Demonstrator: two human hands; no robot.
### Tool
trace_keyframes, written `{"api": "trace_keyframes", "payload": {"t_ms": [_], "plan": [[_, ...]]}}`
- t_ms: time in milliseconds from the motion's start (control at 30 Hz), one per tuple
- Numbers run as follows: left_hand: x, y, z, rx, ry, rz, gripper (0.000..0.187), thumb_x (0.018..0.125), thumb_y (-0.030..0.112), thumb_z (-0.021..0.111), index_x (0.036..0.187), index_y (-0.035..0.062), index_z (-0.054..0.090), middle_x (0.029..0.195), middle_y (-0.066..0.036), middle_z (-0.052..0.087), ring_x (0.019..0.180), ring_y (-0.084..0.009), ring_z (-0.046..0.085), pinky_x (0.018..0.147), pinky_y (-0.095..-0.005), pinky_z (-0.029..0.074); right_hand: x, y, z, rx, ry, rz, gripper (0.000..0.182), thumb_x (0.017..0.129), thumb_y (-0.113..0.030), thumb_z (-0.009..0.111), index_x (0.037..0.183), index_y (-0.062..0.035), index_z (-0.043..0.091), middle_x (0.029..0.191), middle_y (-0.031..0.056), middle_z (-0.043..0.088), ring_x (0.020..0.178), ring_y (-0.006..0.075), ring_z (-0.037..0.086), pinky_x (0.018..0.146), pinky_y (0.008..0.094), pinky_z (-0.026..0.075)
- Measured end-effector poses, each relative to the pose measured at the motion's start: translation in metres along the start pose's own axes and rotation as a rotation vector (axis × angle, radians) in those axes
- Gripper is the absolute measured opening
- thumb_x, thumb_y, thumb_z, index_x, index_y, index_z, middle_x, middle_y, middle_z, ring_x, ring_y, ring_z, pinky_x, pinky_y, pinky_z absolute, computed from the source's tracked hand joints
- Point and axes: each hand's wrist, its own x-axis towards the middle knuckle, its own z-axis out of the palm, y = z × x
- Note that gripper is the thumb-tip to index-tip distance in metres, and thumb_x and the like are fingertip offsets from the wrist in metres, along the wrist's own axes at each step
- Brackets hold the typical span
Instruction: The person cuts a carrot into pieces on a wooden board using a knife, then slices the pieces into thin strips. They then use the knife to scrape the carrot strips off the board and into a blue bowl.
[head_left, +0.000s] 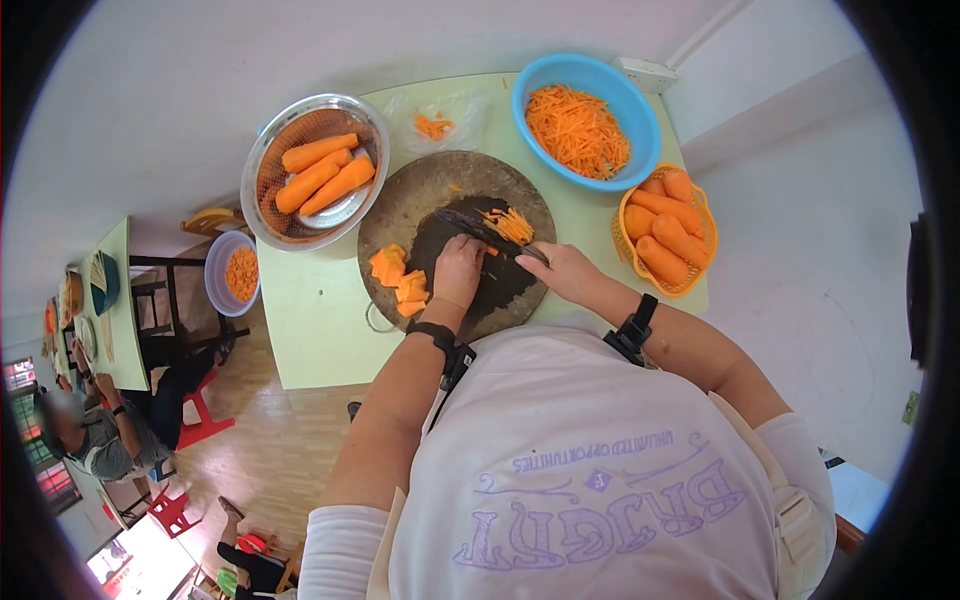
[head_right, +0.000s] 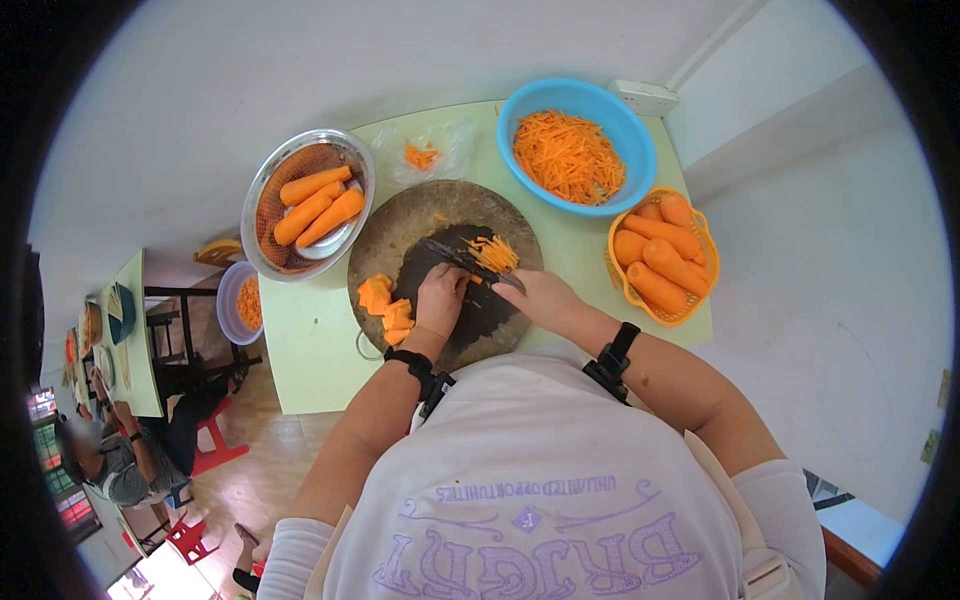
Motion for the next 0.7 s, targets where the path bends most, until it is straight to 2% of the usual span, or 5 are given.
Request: {"api": "trace_keyframes", "payload": {"t_ms": [400, 700], "plan": [[0.000, 0.002, -0.001, 0.026, 0.002, -0.021, 0.006, 0.080, 0.007, 0.067, 0.085, 0.0036, 0.068, 0.086, -0.010, 0.064, 0.085, -0.0289, 0.063, 0.076, -0.0379, 0.052, 0.003, 0.004, 0.001, -0.086, -0.029, 0.008, 0.053, 0.096, -0.048, 0.050, 0.100, 0.0030, 0.063, 0.090, 0.0244, 0.066, 0.086, 0.0415, 0.063, 0.077, 0.0463, 0.048], [0.000, 0.003, -0.001, 0.033, 0.022, -0.012, 0.005, 0.080, 0.006, 0.066, 0.084, 0.0040, 0.067, 0.084, -0.010, 0.061, 0.084, -0.0288, 0.061, 0.076, -0.0381, 0.052, 0.014, 0.011, 0.016, -0.045, 0.056, -0.054, 0.052, 0.095, -0.048, 0.051, 0.098, 0.0034, 0.063, 0.086, 0.0265, 0.065, 0.085, 0.0430, 0.062, 0.075, 0.0475, 0.049]]}}
